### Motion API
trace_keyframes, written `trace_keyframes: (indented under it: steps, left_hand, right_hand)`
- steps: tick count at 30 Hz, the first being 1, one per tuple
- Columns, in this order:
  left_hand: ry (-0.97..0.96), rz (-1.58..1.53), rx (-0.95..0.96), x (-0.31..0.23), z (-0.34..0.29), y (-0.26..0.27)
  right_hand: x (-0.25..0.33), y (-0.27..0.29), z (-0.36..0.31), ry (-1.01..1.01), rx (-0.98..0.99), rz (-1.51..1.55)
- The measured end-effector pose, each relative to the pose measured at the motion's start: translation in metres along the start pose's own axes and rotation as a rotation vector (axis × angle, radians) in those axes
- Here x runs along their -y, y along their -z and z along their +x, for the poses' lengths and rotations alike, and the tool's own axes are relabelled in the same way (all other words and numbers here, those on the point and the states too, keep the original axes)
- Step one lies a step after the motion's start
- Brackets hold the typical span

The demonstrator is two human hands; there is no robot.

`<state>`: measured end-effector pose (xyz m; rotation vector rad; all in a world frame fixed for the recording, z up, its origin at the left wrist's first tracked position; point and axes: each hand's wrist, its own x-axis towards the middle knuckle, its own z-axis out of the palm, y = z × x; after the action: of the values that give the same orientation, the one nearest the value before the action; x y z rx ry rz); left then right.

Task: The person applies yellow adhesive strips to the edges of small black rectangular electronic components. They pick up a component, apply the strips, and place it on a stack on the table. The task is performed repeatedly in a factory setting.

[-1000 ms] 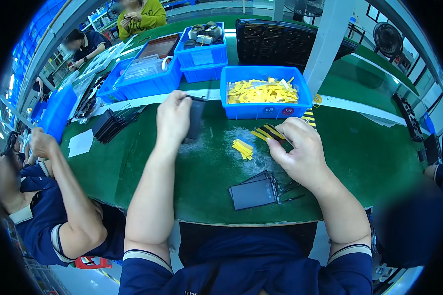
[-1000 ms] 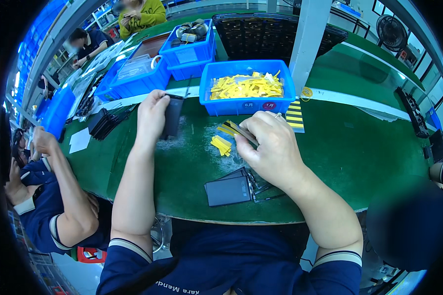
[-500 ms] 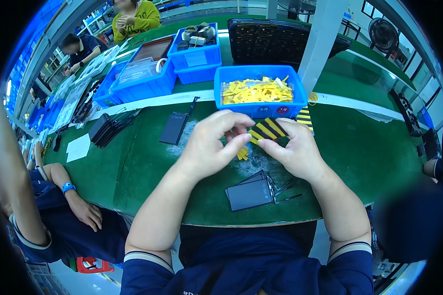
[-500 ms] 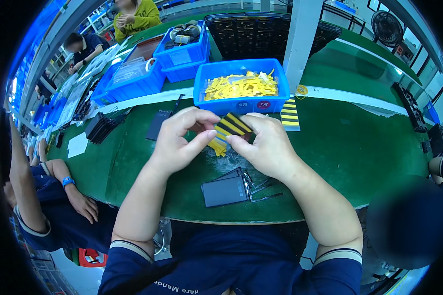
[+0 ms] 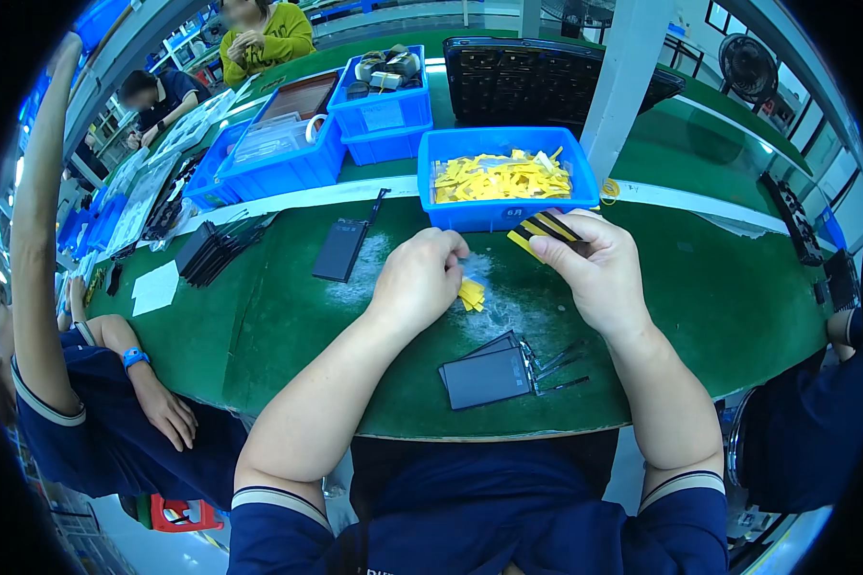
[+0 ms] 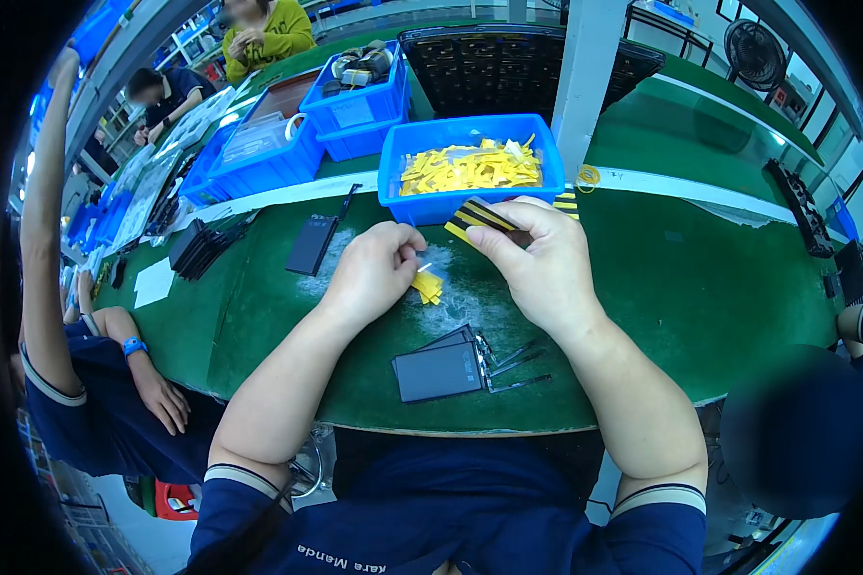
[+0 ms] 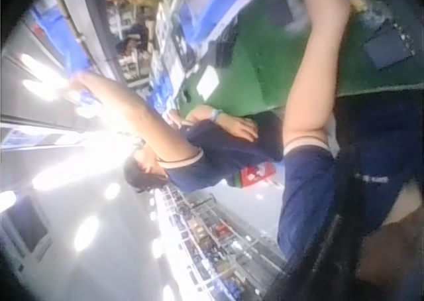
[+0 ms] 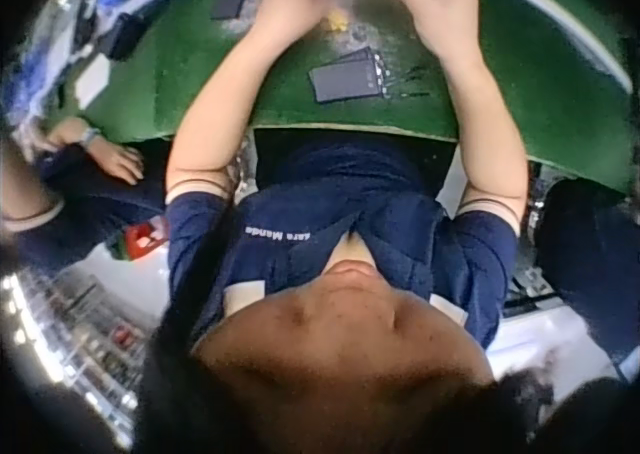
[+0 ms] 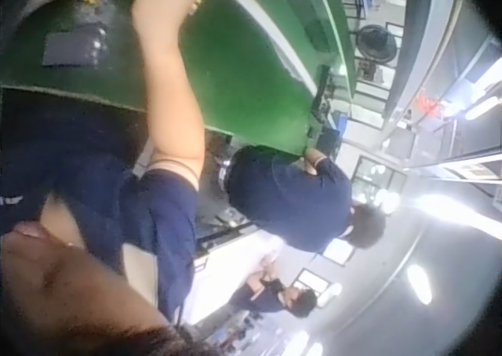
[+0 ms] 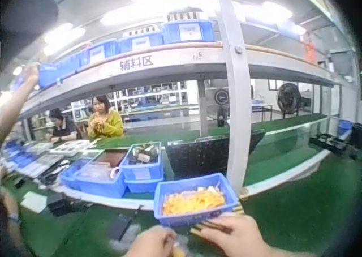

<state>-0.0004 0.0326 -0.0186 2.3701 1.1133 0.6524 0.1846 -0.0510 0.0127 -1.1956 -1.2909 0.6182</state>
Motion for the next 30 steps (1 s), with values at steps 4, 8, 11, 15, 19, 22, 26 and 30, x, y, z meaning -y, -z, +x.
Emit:
trace_keyframes:
  steps: [4,8,11,15,19,22,26,30]
  left_hand:
    - [-0.202,0.182,-0.113,-0.016,-0.007,0.003]
    - [-0.362,0.168,0.321,-0.051,-0.03,0.018]
    - [-0.422,0.214,0.357,-0.059,-0.043,0.013]
    - [-0.413,0.234,0.365,-0.057,-0.043,0.011]
    - [-0.328,0.111,0.287,-0.061,-0.043,0.01]
    - [-0.123,-0.061,0.199,-0.06,-0.036,0.013]
    - [-0.013,-0.455,0.114,-0.049,-0.027,0.014]
    - [0.049,-0.846,0.15,-0.04,-0.026,0.007]
  right_hand:
    - [-0.004,0.003,0.0,0.07,-0.005,-0.094]
    - [0.002,0.002,0.0,0.113,-0.043,-0.18]
    - [0.004,0.0,-0.001,0.22,-0.067,-0.293]
    - [0.01,0.0,-0.003,0.252,-0.084,-0.29]
    - [0.009,0.001,-0.003,0.344,-0.135,-0.229]
    - [0.017,0.002,-0.004,0.423,-0.083,-0.279]
    - [0.012,-0.002,-0.005,0.353,-0.016,-0.308]
    - [0.012,-0.001,-0.004,0.275,0.017,-0.283]
